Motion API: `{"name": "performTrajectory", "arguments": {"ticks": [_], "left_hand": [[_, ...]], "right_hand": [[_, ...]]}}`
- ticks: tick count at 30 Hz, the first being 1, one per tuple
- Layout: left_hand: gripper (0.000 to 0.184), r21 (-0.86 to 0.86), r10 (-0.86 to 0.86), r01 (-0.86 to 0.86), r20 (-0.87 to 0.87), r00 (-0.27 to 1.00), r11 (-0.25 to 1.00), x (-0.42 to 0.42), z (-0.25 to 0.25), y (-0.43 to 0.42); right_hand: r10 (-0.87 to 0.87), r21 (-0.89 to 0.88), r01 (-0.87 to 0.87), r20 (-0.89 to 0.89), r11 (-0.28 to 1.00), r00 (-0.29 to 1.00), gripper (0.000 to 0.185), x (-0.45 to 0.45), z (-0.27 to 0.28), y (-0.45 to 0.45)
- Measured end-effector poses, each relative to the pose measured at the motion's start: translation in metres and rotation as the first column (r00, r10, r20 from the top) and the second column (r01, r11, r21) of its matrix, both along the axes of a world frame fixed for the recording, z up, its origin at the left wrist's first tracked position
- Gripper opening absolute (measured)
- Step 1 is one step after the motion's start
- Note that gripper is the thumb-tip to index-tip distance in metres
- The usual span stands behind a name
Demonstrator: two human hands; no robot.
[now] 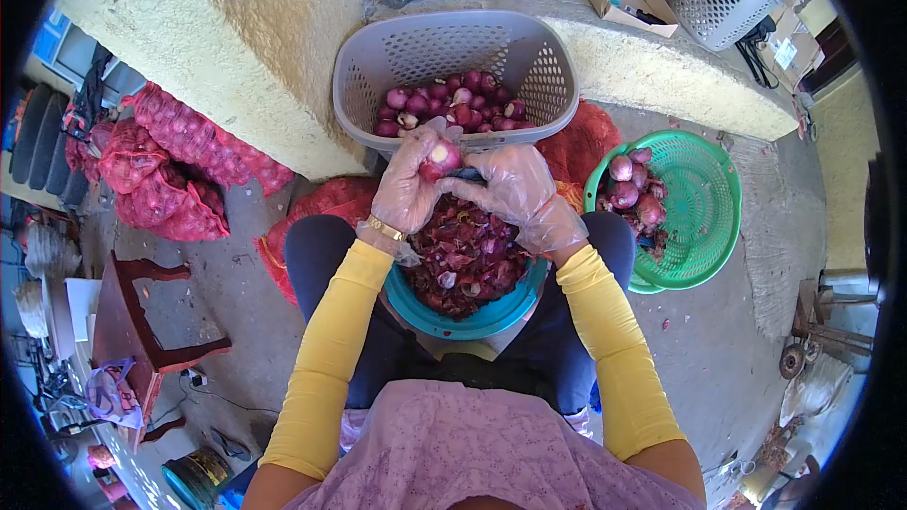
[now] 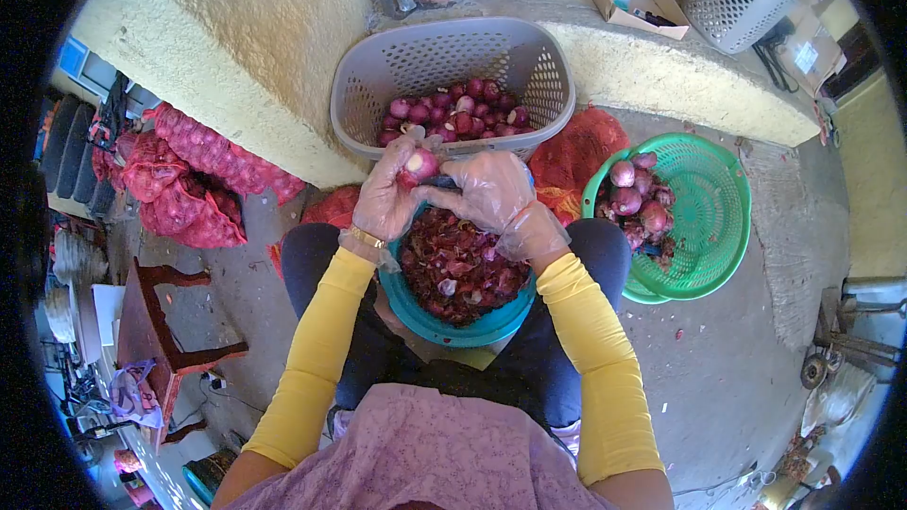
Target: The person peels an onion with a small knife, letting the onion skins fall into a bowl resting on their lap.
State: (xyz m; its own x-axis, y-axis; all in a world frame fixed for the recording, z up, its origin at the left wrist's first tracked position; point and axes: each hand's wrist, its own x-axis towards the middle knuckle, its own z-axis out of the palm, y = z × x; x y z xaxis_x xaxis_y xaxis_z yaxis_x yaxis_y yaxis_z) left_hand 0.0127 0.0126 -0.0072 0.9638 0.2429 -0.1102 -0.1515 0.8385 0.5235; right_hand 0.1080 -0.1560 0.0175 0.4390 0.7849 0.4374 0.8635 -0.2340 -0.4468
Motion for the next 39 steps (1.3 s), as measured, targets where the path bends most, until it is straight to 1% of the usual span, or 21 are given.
{"name": "performTrajectory", "arguments": {"ticks": [3,5,6,8,9,10,11,12,14,15,17,18,20,21,23,24,26,31,33,35,39], "left_hand": [[0.03,0.019,0.038,-0.038,-0.025,0.999,0.999,0.0,0.003,0.003],[0.035,0.053,0.083,-0.083,0.002,0.997,0.995,0.002,-0.004,0.008],[0.04,0.085,0.125,-0.127,0.029,0.992,0.988,0.003,-0.004,0.01],[0.041,0.107,0.103,-0.107,0.041,0.994,0.989,0.003,-0.006,0.013],[0.043,0.129,0.079,-0.085,0.051,0.996,0.988,0.003,-0.004,0.013],[0.043,0.128,0.081,-0.086,0.049,0.996,0.988,0.002,-0.003,0.013],[0.044,0.107,0.028,-0.035,0.07,0.997,0.994,0.001,-0.002,0.012],[0.046,0.088,-0.026,0.017,0.094,0.995,0.996,0.002,-0.001,0.011],[0.042,0.064,-0.042,0.036,0.098,0.994,0.997,0.004,-0.001,0.007],[0.039,0.041,-0.058,0.054,0.1,0.993,0.998,0.005,0.0,0.005],[0.038,0.041,-0.061,0.058,0.08,0.995,0.997,0.003,0.002,-0.001],[0.037,0.042,-0.063,0.061,0.061,0.996,0.997,0.002,0.003,-0.003],[0.04,0.062,-0.081,0.077,0.067,0.994,0.995,0.0,-0.002,-0.002],[0.044,0.081,-0.097,0.091,0.073,0.993,0.993,0.0,0.001,-0.002],[0.045,0.112,-0.071,0.064,0.063,0.995,0.992,-0.001,0.007,-0.003],[0.047,0.141,-0.045,0.038,0.052,0.998,0.989,-0.002,0.01,-0.005],[0.049,0.143,-0.065,0.054,0.07,0.995,0.988,0.0,0.006,-0.002],[0.054,0.17,-0.139,0.117,0.122,0.983,0.978,-0.002,0.005,0.003],[0.055,0.317,-0.116,0.086,0.079,0.99,0.945,-0.003,0.012,-0.004],[0.056,0.324,-0.137,0.106,0.073,0.988,0.94,-0.003,0.012,-0.006],[0.055,0.379,-0.15,0.111,0.075,0.986,0.919,-0.001,0.004,-0.005]], "right_hand": [[0.036,-0.022,-0.036,0.016,0.999,0.999,0.046,-0.002,0.006,-0.001],[0.079,0.035,-0.076,-0.098,0.996,0.992,0.04,-0.005,0.012,-0.001],[0.081,0.036,-0.078,-0.097,0.996,0.992,0.04,-0.007,0.016,0.0],[0.02,0.211,0.034,-0.252,0.977,0.968,0.037,-0.01,0.022,0.002],[0.023,0.211,0.032,-0.252,0.977,0.967,0.037,-0.009,0.019,0.003],[-0.032,0.161,0.088,-0.32,0.983,0.947,0.035,-0.007,0.012,0.003],[-0.09,0.106,0.141,-0.383,0.984,0.919,0.034,-0.007,0.009,0.003],[-0.091,0.105,0.141,-0.382,0.984,0.92,0.034,-0.007,0.01,0.004],[0.057,0.323,0.122,-0.495,0.939,0.867,0.031,-0.01,0.011,0.009],[0.058,0.323,0.122,-0.494,0.939,0.867,0.031,-0.008,0.009,0.01],[0.13,0.396,0.015,-0.337,0.918,0.933,0.031,-0.002,0.004,0.011],[0.129,0.396,0.016,-0.337,0.918,0.933,0.031,-0.003,0.003,0.01],[0.086,0.345,0.108,-0.501,0.932,0.861,0.026,-0.004,0.004,0.011],[0.086,0.346,0.107,-0.5,0.932,0.862,0.026,-0.004,0.0,0.013],[0.102,0.407,0.212,-0.626,0.889,0.773,0.021,-0.004,-0.01,0.016],[0.101,0.406,0.213,-0.627,0.889,0.772,0.021,-0.006,-0.004,0.015],[0.067,0.367,0.141,-0.499,0.92,0.864,0.02,-0.007,0.009,0.012],[0.032,0.331,0.182,-0.548,0.926,0.836,0.022,-0.002,0.0,0.013],[0.0,0.338,0.223,-0.55,0.915,0.835,0.022,-0.001,0.001,0.011],[-0.015,0.286,0.223,-0.583,0.932,0.812,0.023,-0.001,0.009,0.008],[-0.033,0.25,0.212,-0.572,0.945,0.82,0.025,0.003,-0.011,0.011]]}}
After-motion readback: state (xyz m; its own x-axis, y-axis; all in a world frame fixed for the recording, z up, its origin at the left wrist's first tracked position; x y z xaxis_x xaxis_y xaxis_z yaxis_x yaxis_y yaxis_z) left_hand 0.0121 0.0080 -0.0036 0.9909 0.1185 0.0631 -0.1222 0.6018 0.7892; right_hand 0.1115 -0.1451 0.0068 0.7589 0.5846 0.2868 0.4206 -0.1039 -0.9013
